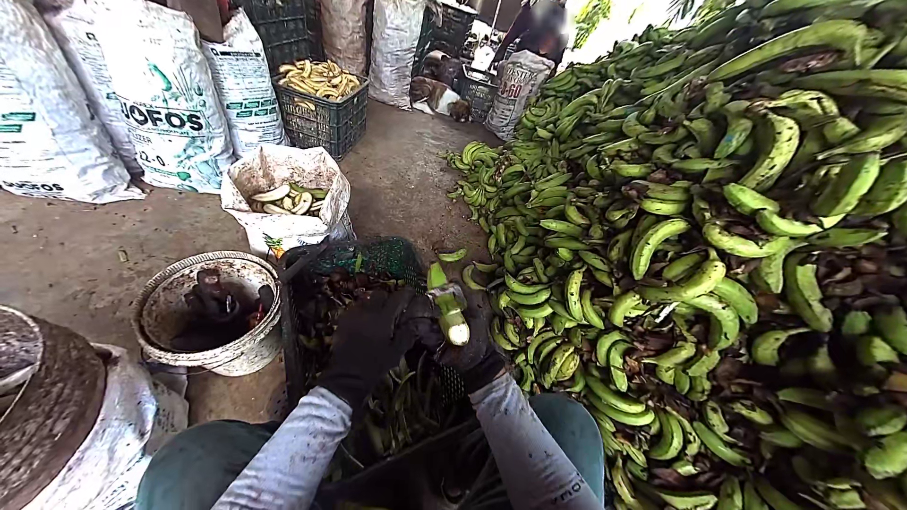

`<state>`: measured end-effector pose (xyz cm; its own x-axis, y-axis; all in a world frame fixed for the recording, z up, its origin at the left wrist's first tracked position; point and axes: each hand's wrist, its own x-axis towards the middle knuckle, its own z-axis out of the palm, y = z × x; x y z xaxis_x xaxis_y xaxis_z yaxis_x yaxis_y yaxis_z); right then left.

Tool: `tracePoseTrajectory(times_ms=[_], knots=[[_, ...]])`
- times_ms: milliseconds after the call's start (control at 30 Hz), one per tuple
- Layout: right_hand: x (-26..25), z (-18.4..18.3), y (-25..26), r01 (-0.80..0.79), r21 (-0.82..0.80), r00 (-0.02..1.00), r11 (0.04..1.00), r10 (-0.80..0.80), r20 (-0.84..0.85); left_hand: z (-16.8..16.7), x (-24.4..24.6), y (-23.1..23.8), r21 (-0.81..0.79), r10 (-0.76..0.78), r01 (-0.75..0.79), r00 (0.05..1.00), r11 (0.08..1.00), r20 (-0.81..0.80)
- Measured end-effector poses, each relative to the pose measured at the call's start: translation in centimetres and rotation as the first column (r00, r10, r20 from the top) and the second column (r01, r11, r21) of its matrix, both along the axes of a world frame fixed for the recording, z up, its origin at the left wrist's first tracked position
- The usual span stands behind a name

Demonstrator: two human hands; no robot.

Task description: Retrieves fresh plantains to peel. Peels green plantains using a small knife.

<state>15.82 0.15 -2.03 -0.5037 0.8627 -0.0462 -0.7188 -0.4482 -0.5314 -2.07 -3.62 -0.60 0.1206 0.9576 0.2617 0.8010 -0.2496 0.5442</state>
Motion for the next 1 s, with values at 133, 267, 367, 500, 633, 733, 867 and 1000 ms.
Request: tracePoseTrajectory(times_ms=[133, 267, 367, 500, 633, 733, 867, 1000], knots=[[-0.3, -0.3, -1.2, -0.061, -0.165, 0.998, 0.984, 0.062, 0.001, -1.0, -0.3, 1.4, 0.067, 0.219, -0.217, 0.975, 0.974, -0.033], [0.4, 0.8, -0.6, -0.066, -0.038, 0.992, 0.997, 0.070, 0.104, -1.0, 0.8, 1.6, 0.118, 0.234, -0.232, 0.972, 0.965, -0.005], [0.5, 1.1, -0.3, -0.075, -0.017, 0.994, 0.997, 0.076, 0.083, -0.9, 0.9, 1.7, 0.133, 0.211, -0.209, 0.977, 0.969, -0.002], [-0.1, 0.0, -2.1, -0.044, 0.033, 0.976, 0.998, 0.036, 0.216, -0.1, -2.1, 3.2, -0.042, 0.303, -0.302, 0.924, 0.952, 0.235], [2.0, -1.2, -2.0, -0.016, 0.132, 0.987, 0.991, -0.006, 0.163, 1.6, -3.8, 2.0, -0.106, 0.234, -0.208, 0.873, 0.972, 0.427], [3.4, 0.4, -0.3, 0.196, 0.296, 0.926, 0.935, -0.275, 0.257, 2.3, -1.6, -0.5, -0.233, 0.020, 0.112, 0.866, 0.966, 0.500], [4.4, 1.7, 1.5, 0.367, 0.613, 0.635, 0.700, -0.670, 0.385, 2.2, 1.7, -3.8, -0.241, -0.125, 0.324, 0.794, 0.915, 0.595], [3.5, 3.1, 1.9, 0.419, 0.646, 0.490, 0.638, -0.758, 0.431, 2.2, 2.6, -4.7, -0.188, -0.127, 0.267, 0.830, 0.945, 0.543]])
